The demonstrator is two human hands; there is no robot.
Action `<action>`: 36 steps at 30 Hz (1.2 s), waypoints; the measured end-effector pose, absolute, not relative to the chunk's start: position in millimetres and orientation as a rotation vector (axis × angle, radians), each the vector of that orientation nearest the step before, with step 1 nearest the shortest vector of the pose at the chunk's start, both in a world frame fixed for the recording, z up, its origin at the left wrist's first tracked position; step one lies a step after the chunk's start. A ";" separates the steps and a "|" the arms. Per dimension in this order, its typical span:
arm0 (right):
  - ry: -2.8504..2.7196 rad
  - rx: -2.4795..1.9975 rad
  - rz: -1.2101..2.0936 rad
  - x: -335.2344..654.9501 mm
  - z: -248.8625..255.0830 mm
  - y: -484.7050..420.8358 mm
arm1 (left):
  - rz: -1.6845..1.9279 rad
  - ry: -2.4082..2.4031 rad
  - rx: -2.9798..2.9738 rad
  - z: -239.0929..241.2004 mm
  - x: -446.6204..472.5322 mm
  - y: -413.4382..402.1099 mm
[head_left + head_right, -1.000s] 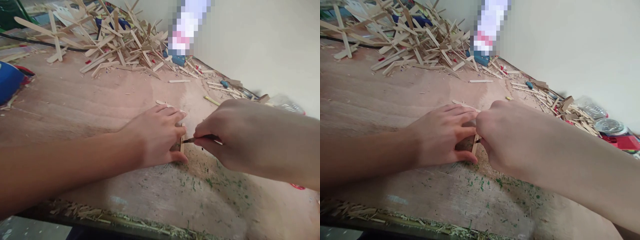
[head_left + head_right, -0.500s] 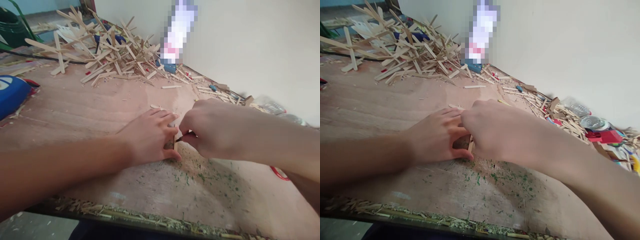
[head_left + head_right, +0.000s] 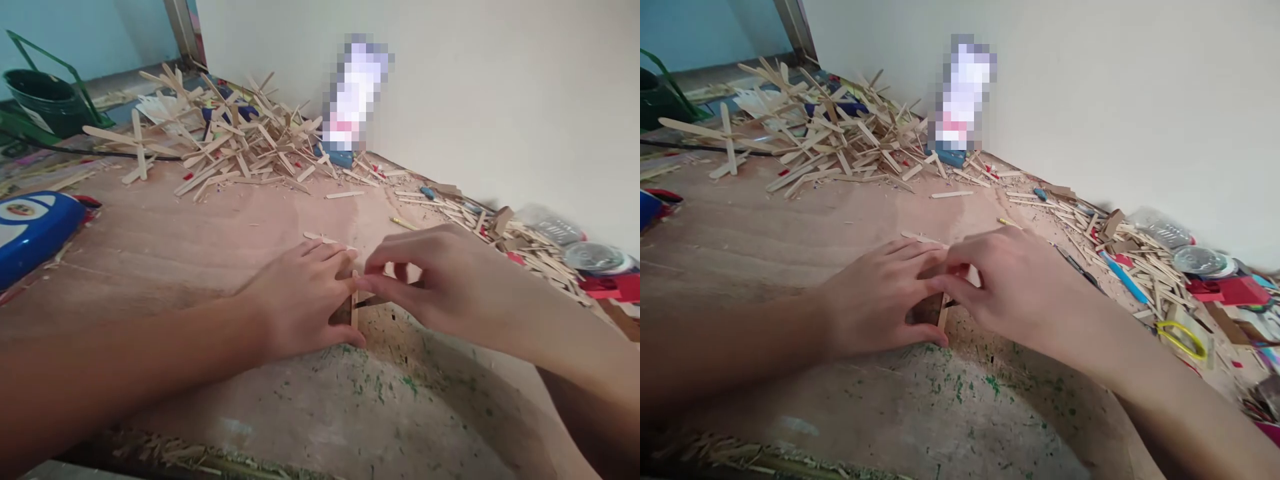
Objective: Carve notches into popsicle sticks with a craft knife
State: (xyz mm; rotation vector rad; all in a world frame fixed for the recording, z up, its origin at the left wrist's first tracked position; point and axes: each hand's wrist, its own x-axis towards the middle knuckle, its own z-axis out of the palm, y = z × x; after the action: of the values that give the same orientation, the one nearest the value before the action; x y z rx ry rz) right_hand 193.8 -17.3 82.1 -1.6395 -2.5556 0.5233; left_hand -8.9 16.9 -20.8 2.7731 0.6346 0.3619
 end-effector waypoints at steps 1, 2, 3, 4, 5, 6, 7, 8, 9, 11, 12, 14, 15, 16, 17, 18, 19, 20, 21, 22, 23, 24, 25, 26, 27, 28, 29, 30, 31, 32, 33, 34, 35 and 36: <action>-2.627 -1.644 0.533 199.4 81.2 -17.2 | 0.380 0.634 2.786 -22.3 -8.8 17.0; -2.681 -1.644 0.564 204.8 80.6 -17.2 | 0.409 0.634 2.798 -23.9 -8.8 17.0; -2.718 -1.636 0.611 209.8 80.1 -17.2 | 0.441 0.636 2.808 -25.6 -8.8 16.8; -2.738 -1.620 0.660 214.3 79.6 -17.3 | 0.470 0.639 2.815 -27.3 -8.9 16.5; -2.742 -1.602 0.707 218.2 79.1 -17.4 | 0.491 0.642 2.820 -28.8 -9.0 16.2; -2.730 -1.586 0.748 221.7 78.3 -17.5 | 0.507 0.639 2.825 -30.1 -9.2 15.9; -2.710 -1.573 0.790 224.8 77.3 -17.4 | 0.520 0.635 2.829 -31.2 -9.4 15.6; -2.685 -1.561 0.831 227.6 76.0 -17.2 | 0.531 0.632 2.831 -32.0 -9.6 15.3; -2.660 -1.547 0.866 230.3 74.4 -16.9 | 0.538 0.628 2.835 -32.5 -9.8 15.1; -2.625 -1.501 0.908 235.4 70.6 -16.2 | 0.542 0.627 2.840 -32.7 -10.3 14.7; -2.618 -1.463 0.927 237.8 68.5 -15.9 | 0.544 0.629 2.842 -32.6 -10.4 14.5; -2.607 -1.373 0.964 242.2 64.4 -15.4 | 0.553 0.635 2.846 -32.0 -10.7 14.0; -2.597 -1.332 0.985 244.2 62.5 -15.3 | 0.558 0.635 2.848 -31.6 -10.7 13.8; -2.583 -1.294 1.006 245.9 60.6 -15.4 | 0.564 0.635 2.850 -31.3 -10.8 13.6; -2.567 -1.269 1.023 247.5 58.7 -15.8 | 0.566 0.633 2.853 -31.1 -10.8 13.3; -2.548 -1.259 1.033 248.9 56.8 -16.3 | 0.566 0.633 2.855 -31.1 -10.9 13.1; -2.528 -1.253 1.039 250.1 54.9 -17.0 | 0.563 0.636 2.857 -31.1 -10.9 13.0; -2.509 -1.247 1.048 251.2 52.7 -18.0 | 0.560 0.638 2.858 -31.3 -11.0 13.0; -2.488 -1.236 1.056 252.2 50.3 -19.0 | 0.555 0.637 2.859 -31.5 -11.0 13.0; -2.463 -1.217 1.065 253.2 47.6 -20.1 | 0.555 0.635 2.859 -31.7 -11.1 13.1; -2.433 -1.191 1.074 254.2 44.5 -21.1 | 0.555 0.635 2.857 -31.9 -11.1 13.2; -2.400 -1.160 1.081 255.4 41.2 -22.0 | 0.560 0.634 2.855 -32.0 -11.3 13.3; -2.370 -1.136 1.087 256.7 37.7 -22.8 | 0.566 0.632 2.851 -32.0 -11.5 13.4; -2.347 -1.122 1.088 258.0 34.3 -23.2 | 0.574 0.631 2.847 -31.9 -11.8 13.5; -2.331 -1.114 1.089 259.3 31.3 -23.5 | 0.579 0.630 2.843 -31.6 -12.1 13.5; -2.323 -1.117 1.088 260.3 29.0 -23.6 | 0.580 0.625 2.840 -31.3 -12.5 13.3; -2.324 -1.127 1.085 260.9 27.9 -23.7 | 0.577 0.622 2.837 -30.9 -12.7 13.2; -2.337 -1.140 1.070 260.8 28.1 -23.8 | 0.574 0.620 2.834 -30.4 -13.0 13.0; -2.359 -1.154 1.036 259.9 29.9 -24.1 | 0.566 0.621 2.831 -30.0 -13.1 12.7; -2.389 -1.167 0.988 258.1 33.3 -24.7 | 0.558 0.617 2.832 -29.6 -13.3 12.6; -2.429 -1.195 0.938 255.4 38.1 -25.6 | 0.553 0.613 2.832 -29.2 -13.5 12.5; -2.476 -1.225 0.880 251.8 44.0 -26.7 | 0.553 0.611 2.833 -28.8 -13.7 12.5; -2.524 -1.256 0.844 247.6 50.3 -27.9 | 0.550 0.606 2.834 -28.6 -14.0 12.6; -2.581 -1.322 0.821 243.1 56.6 -29.2 | 0.546 0.600 2.834 -28.4 -14.4 12.7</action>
State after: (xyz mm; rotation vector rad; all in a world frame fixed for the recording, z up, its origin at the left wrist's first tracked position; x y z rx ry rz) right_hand 243.1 -29.2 56.6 -1.3219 -2.5809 0.8213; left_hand -14.4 12.7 -28.4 2.8340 0.5995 0.5465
